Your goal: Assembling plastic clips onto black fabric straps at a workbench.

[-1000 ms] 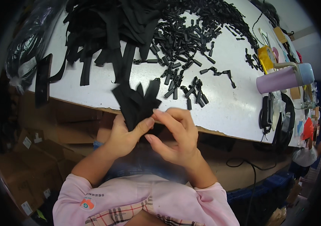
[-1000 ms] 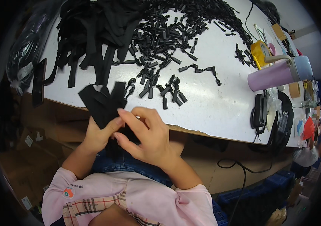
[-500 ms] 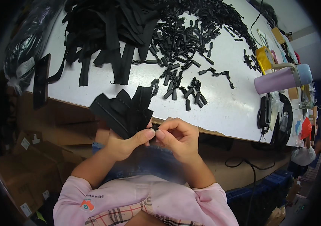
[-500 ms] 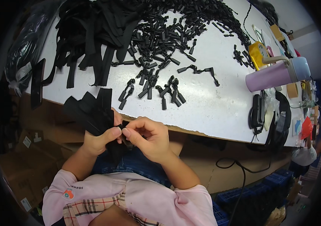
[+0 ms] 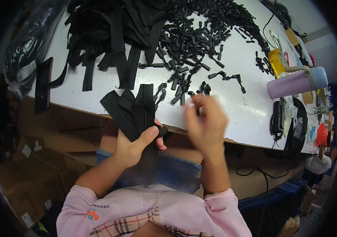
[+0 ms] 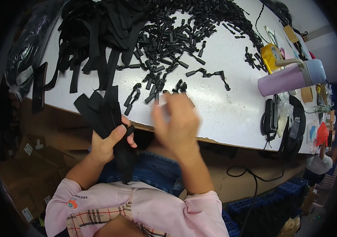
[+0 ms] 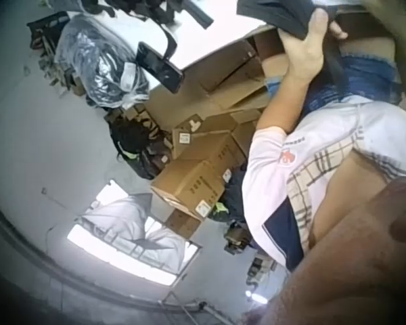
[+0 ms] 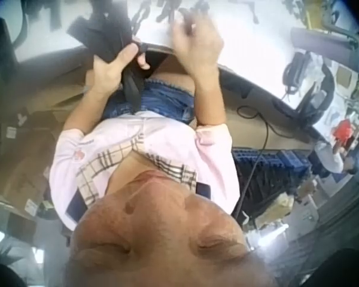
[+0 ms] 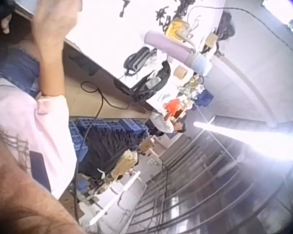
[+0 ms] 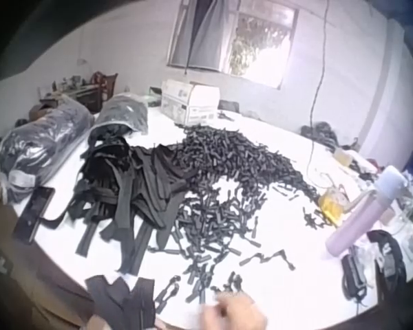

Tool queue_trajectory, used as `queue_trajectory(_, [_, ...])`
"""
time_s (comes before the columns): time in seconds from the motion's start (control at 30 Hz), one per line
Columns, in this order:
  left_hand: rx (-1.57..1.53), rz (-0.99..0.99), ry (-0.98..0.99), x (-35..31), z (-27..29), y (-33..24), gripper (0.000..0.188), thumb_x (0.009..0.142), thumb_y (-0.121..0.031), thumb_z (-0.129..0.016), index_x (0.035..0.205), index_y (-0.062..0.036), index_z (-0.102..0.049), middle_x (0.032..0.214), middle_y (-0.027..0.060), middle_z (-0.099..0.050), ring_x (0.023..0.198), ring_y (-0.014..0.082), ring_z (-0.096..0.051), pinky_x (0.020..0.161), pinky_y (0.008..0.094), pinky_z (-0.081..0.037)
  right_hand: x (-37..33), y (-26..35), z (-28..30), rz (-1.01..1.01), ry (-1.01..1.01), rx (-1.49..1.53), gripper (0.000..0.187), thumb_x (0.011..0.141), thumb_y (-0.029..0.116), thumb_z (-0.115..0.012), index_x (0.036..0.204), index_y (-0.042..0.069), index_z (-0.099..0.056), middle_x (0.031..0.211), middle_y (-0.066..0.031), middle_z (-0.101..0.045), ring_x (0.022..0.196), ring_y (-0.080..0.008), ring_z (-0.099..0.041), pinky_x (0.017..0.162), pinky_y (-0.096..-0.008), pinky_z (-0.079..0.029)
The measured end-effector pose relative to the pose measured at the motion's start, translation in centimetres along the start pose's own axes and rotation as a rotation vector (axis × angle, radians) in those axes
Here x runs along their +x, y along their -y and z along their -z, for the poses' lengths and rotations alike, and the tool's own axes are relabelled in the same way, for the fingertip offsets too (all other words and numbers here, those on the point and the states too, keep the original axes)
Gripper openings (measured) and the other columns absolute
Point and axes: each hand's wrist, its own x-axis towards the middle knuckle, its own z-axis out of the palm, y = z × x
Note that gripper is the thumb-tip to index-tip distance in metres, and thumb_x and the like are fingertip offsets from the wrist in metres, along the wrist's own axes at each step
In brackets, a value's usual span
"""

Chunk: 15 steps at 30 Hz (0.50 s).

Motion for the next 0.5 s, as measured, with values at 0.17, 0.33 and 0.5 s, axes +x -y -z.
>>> queue_trajectory(0.17, [-0.085, 0.109, -0.016, 0.4, -0.8, -0.3, 0.022, 0.079, -0.013, -0.055, 0.094, 0.0016, -0.048, 0.082, 0.0087, -0.053, 0.063, 0.0151, -0.056, 0.058, 0.0274, -0.049, 2.7, -3.7, 1.4, -0.107, 0.014, -0.461, 0.013, 0.069, 0.016, -0.058, 0.067, 0.005, -0.053, 0.063, -0.0061, -0.05, 0.063, -0.0227, -0.048, 0.049, -0.0325, -0.039])
queue_trajectory(0.33, [0.199, 0.038, -0.071, 0.1, -1.2, -0.6, 0.024, 0.076, -0.014, -0.059, 0.094, 0.0003, -0.05, 0.085, 0.0054, -0.053, 0.07, 0.012, -0.053, 0.056, 0.0246, -0.05, 1.3, -2.8, 0.9, -0.175, -0.103, -0.094, 0.007, 0.068, 0.006, -0.059, 0.066, 0.003, -0.053, 0.065, -0.0063, -0.053, 0.057, -0.0189, -0.05, 0.051, -0.0278, -0.041])
queue_trajectory(0.5, [0.105, 0.144, -0.037, 0.5, -1.4, -0.9, 0.026, 0.075, -0.013, -0.059, 0.095, -0.0003, -0.05, 0.085, 0.0046, -0.053, 0.072, 0.0103, -0.052, 0.053, 0.0236, -0.049, -0.7, -0.4, 0.9, -0.195, -0.038, 0.598, 0.008, 0.068, -0.003, -0.058, 0.075, -0.001, -0.056, 0.072, -0.0098, -0.057, 0.062, -0.0137, -0.054, 0.058, -0.0216, -0.042])
